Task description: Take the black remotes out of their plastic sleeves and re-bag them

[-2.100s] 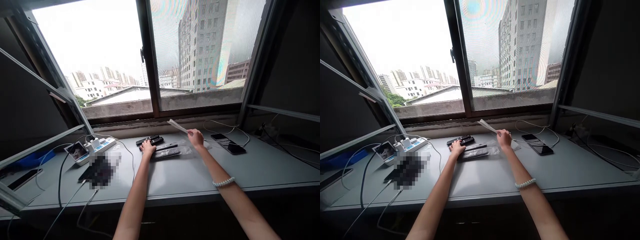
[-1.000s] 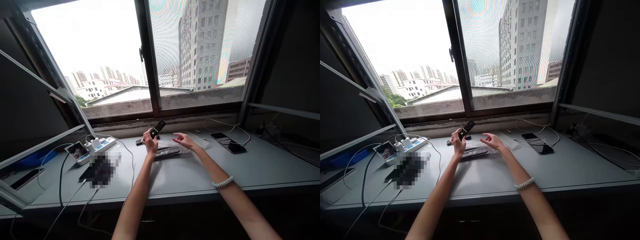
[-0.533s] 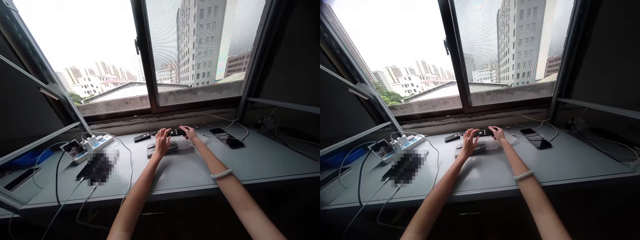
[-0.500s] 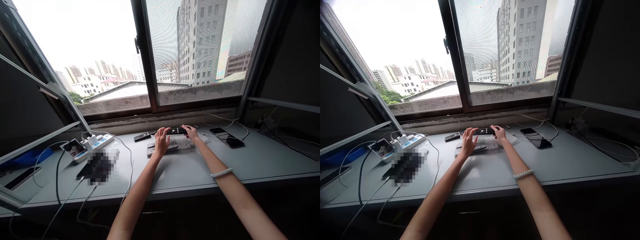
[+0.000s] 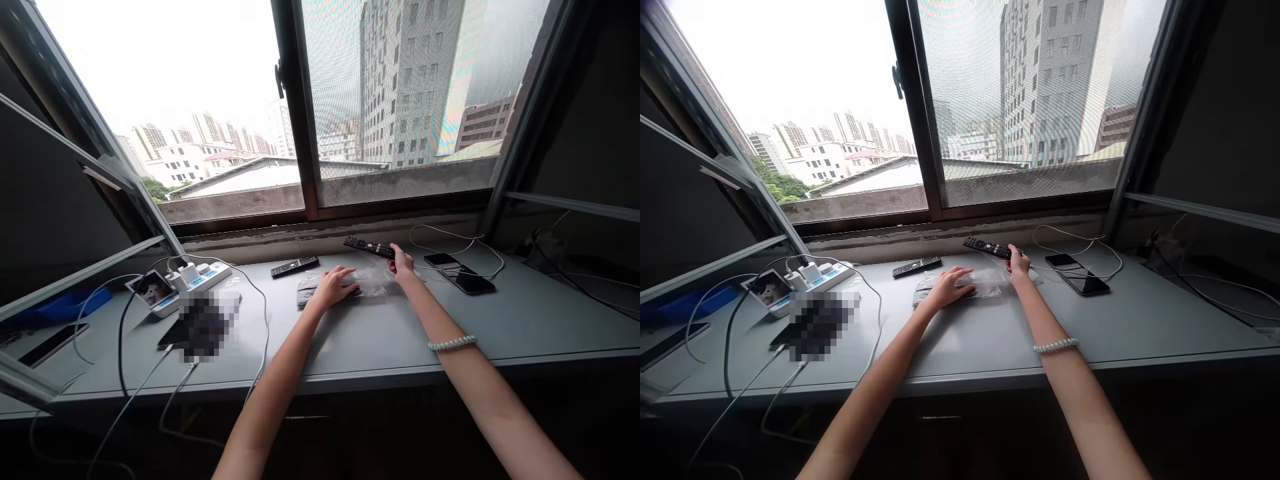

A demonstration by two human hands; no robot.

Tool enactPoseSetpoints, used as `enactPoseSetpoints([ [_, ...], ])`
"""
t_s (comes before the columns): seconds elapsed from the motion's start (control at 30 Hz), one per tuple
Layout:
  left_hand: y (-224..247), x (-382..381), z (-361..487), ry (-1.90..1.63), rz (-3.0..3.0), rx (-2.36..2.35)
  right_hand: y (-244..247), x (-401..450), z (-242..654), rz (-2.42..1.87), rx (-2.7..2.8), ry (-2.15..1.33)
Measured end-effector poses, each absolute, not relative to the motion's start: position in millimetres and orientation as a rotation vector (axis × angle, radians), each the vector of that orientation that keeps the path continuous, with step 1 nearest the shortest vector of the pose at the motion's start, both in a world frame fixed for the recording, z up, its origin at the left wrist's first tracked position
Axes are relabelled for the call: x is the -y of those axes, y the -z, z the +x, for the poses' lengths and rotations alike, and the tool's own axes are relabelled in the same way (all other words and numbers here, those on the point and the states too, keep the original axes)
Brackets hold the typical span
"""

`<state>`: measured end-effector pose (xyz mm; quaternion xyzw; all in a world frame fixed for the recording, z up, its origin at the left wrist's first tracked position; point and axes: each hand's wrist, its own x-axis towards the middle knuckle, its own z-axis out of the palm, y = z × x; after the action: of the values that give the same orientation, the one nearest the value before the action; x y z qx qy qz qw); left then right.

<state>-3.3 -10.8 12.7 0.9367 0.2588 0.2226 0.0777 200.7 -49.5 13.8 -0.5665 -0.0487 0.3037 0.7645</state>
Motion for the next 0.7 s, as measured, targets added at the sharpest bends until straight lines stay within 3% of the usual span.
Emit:
enactPoseSetpoints([
  [0.17,-16,8,-3,-0.761,2.834,-0.785,-13,48,203,-1.226,0.076,-0.68],
  [0.47,-44,-7,-34,-1.628,2.326,-1.529,-15,49,197,-1.204,0.115,-0.604],
  [0.57,-42,-11,-36,-1.613,2.367,-1.531,-15,50,193,-1.148,0.241,-0.517],
  [0.7,-31,-17,-32,-1.341,2.548,-1.356,-16,50,190,-1.085,0.373,-0.366],
])
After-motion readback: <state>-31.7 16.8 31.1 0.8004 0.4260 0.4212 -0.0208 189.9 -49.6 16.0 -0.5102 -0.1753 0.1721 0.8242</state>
